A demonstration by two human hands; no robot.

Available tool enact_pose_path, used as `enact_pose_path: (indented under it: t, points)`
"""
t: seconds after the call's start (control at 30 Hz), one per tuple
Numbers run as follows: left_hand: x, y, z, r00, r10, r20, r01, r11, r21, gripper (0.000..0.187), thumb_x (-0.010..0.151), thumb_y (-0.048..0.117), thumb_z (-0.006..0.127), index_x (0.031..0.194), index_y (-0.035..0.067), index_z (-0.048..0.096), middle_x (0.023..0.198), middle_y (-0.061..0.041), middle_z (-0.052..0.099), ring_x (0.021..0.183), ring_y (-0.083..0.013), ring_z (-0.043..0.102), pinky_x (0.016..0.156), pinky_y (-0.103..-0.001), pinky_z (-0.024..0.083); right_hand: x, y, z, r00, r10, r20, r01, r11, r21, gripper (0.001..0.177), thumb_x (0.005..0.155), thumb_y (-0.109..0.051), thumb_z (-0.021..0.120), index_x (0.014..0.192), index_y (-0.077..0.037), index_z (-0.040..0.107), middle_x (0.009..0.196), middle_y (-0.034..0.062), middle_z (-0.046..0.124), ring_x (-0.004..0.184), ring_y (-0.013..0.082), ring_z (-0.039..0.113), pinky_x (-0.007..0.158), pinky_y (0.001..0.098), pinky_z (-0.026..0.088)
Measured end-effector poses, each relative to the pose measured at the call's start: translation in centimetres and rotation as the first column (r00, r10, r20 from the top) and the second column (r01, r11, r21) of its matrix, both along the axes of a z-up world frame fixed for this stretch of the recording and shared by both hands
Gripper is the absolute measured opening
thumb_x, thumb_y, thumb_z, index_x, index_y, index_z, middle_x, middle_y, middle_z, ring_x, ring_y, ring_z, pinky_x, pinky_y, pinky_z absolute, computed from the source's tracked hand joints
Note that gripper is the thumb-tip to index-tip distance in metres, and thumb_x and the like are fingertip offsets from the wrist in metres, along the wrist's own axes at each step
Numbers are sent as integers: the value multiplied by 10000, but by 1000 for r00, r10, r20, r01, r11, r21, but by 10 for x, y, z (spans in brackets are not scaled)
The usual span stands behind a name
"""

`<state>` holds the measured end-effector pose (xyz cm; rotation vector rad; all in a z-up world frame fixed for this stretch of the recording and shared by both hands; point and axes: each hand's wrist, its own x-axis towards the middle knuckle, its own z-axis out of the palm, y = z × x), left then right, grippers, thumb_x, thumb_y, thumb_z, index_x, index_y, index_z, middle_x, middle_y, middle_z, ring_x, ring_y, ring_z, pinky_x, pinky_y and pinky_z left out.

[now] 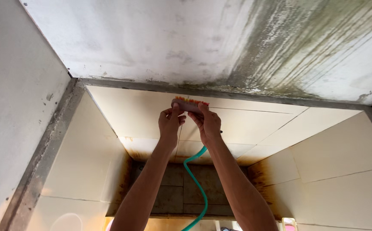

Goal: The person scrubs a tiled wall with a sponge, repeatedly dipping it into a pink cup of water and rinsing it under a tap. They then use a green hose to rinse the cleaned area.

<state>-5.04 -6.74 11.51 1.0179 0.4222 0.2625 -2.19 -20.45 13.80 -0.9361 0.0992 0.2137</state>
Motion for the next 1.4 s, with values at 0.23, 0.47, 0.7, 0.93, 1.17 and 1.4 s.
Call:
enact_pose_path:
  t: [0.23,0.47,0.7,0.93,1.17,1.4]
  points:
    - [-80,-53,0,986,-91,141,116,976,-186,433,968,326,660,1241,0,580,1102,-103,719,853,-178,695,745,-333,573,-55,-81,-14,995,100,21,-101,993,56,184,955,-124,703,1035,41,683,1020,172,710,953,238,735,918,323,620]
    - [-179,-115,-23,981,-98,165,114,990,-89,409,995,193,676,1304,-64,600,1021,-127,733,899,-182,713,839,-328,592,-138,-170,-22,951,310,-14,-310,946,-99,345,877,9,702,1198,47,582,1083,153,727,962,239,749,877,327,621]
    - [-300,-147,-60,999,14,43,-13,1000,-19,366,982,143,663,1269,-77,605,1042,-107,748,873,-155,728,806,-307,614,-225,-215,-45,773,630,-72,-627,744,-231,442,897,-98,762,1286,-29,563,1079,170,699,837,259,755,730,363,653]
    - [-388,-120,-114,984,175,-11,-173,979,110,352,974,151,698,1256,-54,651,1012,-98,755,838,-128,706,764,-269,586,-284,-180,-88,635,742,-215,-772,596,-222,414,948,-333,677,1240,-53,587,1037,102,723,810,200,748,736,343,634]
    - [-460,-63,-182,922,338,-189,-314,938,144,303,984,129,690,1207,-74,662,981,-91,758,797,-126,721,737,-260,601,-327,-103,-172,515,787,-340,-853,432,-293,309,950,-325,716,1040,-35,656,769,57,679,622,143,660,544,282,511]
    - [-494,3,-264,827,357,-433,-276,931,241,421,915,251,759,1239,6,645,944,-84,742,740,-153,735,631,-288,570,-368,-17,-301,608,630,-483,-788,552,-271,321,933,-337,721,952,-20,673,705,82,676,560,146,636,511,288,529]
